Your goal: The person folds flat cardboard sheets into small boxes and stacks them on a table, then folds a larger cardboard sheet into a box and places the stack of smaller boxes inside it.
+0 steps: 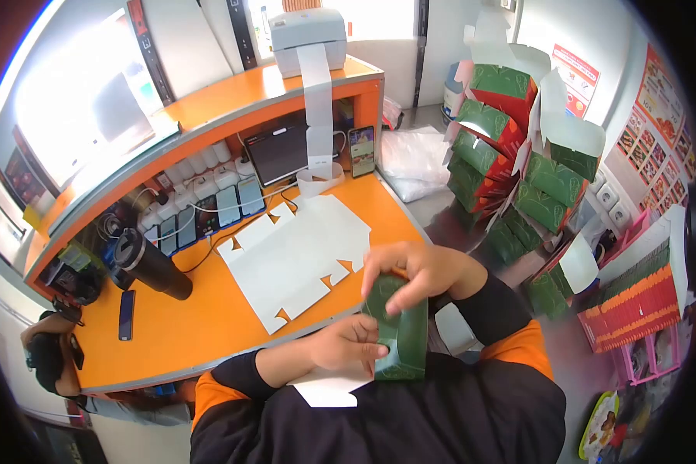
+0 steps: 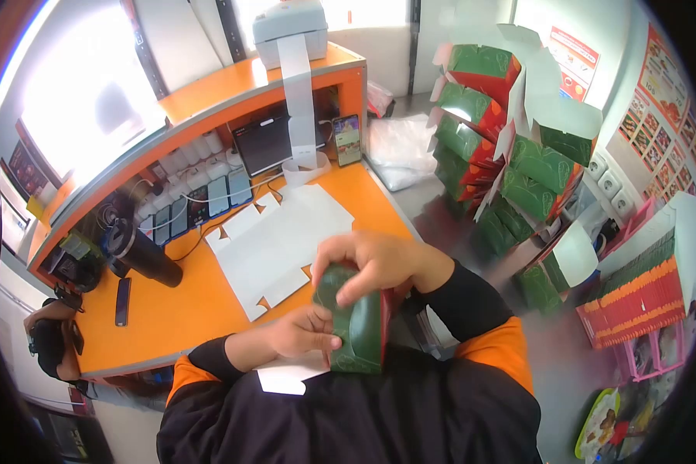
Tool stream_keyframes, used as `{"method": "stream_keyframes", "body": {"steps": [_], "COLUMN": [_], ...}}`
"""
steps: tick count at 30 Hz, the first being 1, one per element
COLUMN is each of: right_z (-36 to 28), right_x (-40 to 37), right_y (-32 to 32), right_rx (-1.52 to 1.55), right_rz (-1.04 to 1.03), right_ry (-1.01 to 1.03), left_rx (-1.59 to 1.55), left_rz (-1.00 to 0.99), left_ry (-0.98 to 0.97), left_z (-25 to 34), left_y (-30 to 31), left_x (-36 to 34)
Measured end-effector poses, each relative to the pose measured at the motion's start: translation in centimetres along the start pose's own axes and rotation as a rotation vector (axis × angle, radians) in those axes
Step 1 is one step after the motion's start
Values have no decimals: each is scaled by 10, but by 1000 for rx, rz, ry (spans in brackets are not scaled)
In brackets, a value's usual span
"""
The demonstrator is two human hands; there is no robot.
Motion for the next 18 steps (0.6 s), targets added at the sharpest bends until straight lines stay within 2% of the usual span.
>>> {"method": "stream_keyframes", "body": {"steps": [1, 2, 5, 8, 9, 11, 12, 14, 15, 16, 18], "right_z": [4, 6, 13, -15, -24, -40, -40, -49, -58, -71, -96], "right_x": [-4, -8, -17, -44, -59, -99, -125, -175, -198, -225, -278], "right_y": [0, 2, -4, 3, 4, 7, 11, 17, 18, 8, -33], "right_rx": [11, -78, -70, -9, 23, -90, -149, -215, -213, -225, -367], "right_rz": [149, 7, -234, 20, 117, 389, 416, 449, 449, 533, 900], "right_ry": [36, 80, 33, -68, -113, -32, 147, 494, 663, 785, 885], "left_rx": [5, -27, -25, 191, 410, 310, 780, 1480, 1542, 1547, 1578], "left_rz": [-22, -44, -65, -117, -132, 327, 532, 715, 688, 673, 686], "left_ry": [0, 3, 87, 24, -160, -160, -146, 362, 444, 491, 344], "left_z": [8, 18, 4, 40, 47, 53, 51, 17, -10, -13, -18], "left_y": [-1, -12, -5, 8, 52, 88, 109, 165, 199, 187, 189], "left_x": [3, 3, 12, 10, 18, 19, 19, 13, 8, 8, 4]}}
Point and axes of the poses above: each hand's wrist, its own x-axis towards the middle knuckle, its own y-axis out of the back of the hand, z = x × y, the point moved 1 cm from there along x, towards the middle knuckle, and after that the axes turned 13 degrees about -x, right-handed, at the moved point
